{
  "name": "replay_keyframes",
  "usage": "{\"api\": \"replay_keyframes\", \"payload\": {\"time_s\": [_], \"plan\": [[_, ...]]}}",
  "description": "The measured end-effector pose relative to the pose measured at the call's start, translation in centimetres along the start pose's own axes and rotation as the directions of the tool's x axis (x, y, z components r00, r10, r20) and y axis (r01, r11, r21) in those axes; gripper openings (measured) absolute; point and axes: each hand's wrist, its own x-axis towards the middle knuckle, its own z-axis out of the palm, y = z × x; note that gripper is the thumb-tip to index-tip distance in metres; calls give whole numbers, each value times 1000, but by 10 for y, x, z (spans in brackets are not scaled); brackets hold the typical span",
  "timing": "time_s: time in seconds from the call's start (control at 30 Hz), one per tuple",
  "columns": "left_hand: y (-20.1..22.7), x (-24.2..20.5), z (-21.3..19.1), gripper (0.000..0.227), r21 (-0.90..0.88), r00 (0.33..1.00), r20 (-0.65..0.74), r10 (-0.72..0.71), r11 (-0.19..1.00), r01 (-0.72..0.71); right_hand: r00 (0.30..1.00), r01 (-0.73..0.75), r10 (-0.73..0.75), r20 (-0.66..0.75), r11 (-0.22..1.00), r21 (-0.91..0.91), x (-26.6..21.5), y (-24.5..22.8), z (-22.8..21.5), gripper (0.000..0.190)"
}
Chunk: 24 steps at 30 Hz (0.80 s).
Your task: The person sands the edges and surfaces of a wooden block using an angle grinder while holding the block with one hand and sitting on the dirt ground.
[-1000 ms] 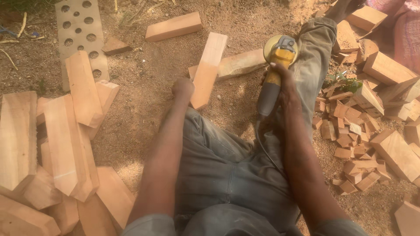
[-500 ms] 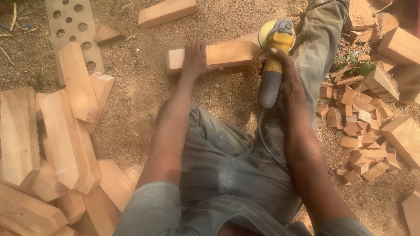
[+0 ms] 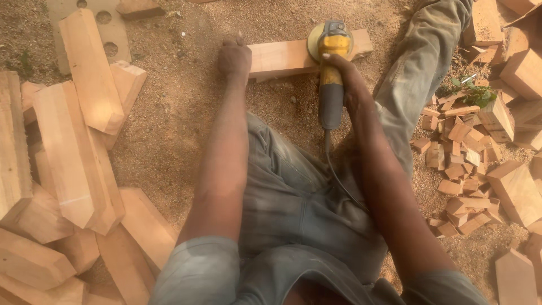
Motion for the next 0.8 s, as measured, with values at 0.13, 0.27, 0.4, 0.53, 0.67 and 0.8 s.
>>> {"api": "replay_keyframes", "payload": {"time_s": [0.13, 0.27, 0.4, 0.53, 0.67, 0.8], "plan": [[-1, -1, -5, 55, -75, 995, -69, 72, 994, -77, 998, -28, 34, 52, 995, -96, 11, 12, 38, 71], [-3, -4, -9, 43, -170, 997, -27, 69, 983, -73, 998, -28, 35, 49, 991, -131, 9, 15, 46, 73], [3, -6, -17, 39, -160, 998, 50, 32, 987, -23, 999, 46, -45, -10, 998, 35, -1, 3, 15, 68], [7, -13, -22, 37, -183, 999, 48, 16, 983, -7, 986, 151, -137, -98, 977, 153, -16, -9, -26, 64], [9, -14, -21, 39, -141, 1000, 22, 2, 990, 1, 988, 137, -129, -89, 986, 94, -18, -3, -25, 67], [9, -15, -22, 43, -153, 999, 32, 14, 988, -9, 999, 12, -13, -44, 1000, -17, -17, 15, 12, 68]]}}
